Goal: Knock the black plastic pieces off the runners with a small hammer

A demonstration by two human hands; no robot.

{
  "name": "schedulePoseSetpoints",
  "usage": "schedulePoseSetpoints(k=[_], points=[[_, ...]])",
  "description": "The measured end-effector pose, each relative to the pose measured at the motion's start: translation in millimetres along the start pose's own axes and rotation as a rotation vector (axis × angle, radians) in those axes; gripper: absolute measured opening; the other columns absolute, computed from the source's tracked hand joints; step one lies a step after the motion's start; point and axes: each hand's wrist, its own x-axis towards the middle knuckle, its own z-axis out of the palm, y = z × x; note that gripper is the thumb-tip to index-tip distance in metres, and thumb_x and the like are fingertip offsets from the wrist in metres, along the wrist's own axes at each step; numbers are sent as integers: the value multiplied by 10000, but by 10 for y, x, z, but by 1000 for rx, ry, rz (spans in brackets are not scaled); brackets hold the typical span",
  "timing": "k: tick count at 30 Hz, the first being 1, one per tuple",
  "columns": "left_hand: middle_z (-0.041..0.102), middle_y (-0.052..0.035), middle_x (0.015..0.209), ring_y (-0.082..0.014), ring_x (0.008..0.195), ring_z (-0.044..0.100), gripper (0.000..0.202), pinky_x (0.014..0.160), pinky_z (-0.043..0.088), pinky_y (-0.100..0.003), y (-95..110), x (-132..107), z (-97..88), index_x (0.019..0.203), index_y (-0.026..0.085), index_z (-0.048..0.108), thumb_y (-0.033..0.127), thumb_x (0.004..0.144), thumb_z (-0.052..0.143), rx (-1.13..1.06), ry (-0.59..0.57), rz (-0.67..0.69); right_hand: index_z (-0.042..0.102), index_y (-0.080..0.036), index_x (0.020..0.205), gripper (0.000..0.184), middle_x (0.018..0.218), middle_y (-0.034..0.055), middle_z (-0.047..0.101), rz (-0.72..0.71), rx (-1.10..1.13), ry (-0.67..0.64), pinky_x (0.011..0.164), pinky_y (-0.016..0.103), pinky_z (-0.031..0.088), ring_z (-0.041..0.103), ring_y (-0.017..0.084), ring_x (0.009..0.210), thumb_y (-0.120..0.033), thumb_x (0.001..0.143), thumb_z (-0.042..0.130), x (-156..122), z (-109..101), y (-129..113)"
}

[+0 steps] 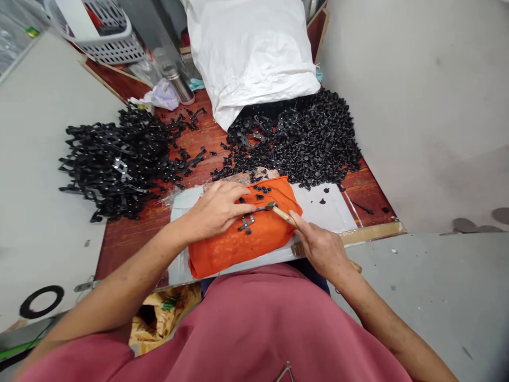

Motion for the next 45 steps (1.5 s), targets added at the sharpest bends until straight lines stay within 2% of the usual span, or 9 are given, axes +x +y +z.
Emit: schedulePoseSetpoints(k=[3,6,10,13,16,20,23,25,45], points=[[654,-85,1252,-301,1259,542,336,1168,262,-540,-34,96,-58,1263,345,696,270,959,574,-4,-132,248,400,-302,1608,532,1064,57,787,-3,1,11,640,295,501,752,228,833,-285,1076,428,29,3,1],[657,-71,1002,-252,1011,607,202,1090,357,-491,-4,143,21,1103,283,723,346,970,585,-16,-213,261,395,-310,1612,551,1013,54,785,2,-2,20,636,296,523,748,229,785,-288,1065,454,15,19,-23],[642,-52,887,-188,798,595,216,794,452,-312,47,7,106,968,221,671,359,1005,509,-194,-158,-26,434,-309,1591,527,1094,59,791,1,200,81,768,313,588,765,226,883,-282,1065,450,-81,53,-12],[648,-13,837,-158,744,602,218,704,447,-262,100,-99,121,967,222,632,367,1008,476,-508,44,-358,445,-302,1581,504,1386,56,699,34,470,187,947,324,582,727,218,1141,-295,1077,430,-153,67,35],[602,22,784,-116,616,562,215,585,432,-227,141,-53,183,1007,212,615,411,938,569,-969,275,-632,450,-306,1577,505,1481,26,626,86,593,214,1010,327,566,685,212,1237,-300,1073,436,-168,61,70],[558,57,719,-65,500,517,371,484,395,-190,136,195,366,975,177,631,396,721,789,-1363,459,-744,489,-318,1553,492,1402,20,688,101,568,187,956,337,590,727,226,1162,-309,1063,446,-151,75,66],[559,72,637,-84,475,560,433,452,412,-186,129,366,494,945,166,626,389,643,843,-1404,570,-794,505,-304,1546,494,1233,34,779,138,554,160,861,337,613,781,231,983,-303,1053,460,-171,135,62],[573,74,606,-97,470,585,449,445,435,-188,133,432,548,938,164,617,387,628,853,-1428,596,-817,501,-288,1549,500,1235,44,778,151,565,155,896,350,604,776,237,1007,-288,1051,459,-192,182,71],[617,63,616,-121,469,626,477,432,512,-214,263,409,760,965,171,565,420,662,835,-1413,592,-906,513,-308,1535,493,1370,33,700,181,528,167,914,384,623,748,258,1120,-282,1043,485,-158,224,90]])
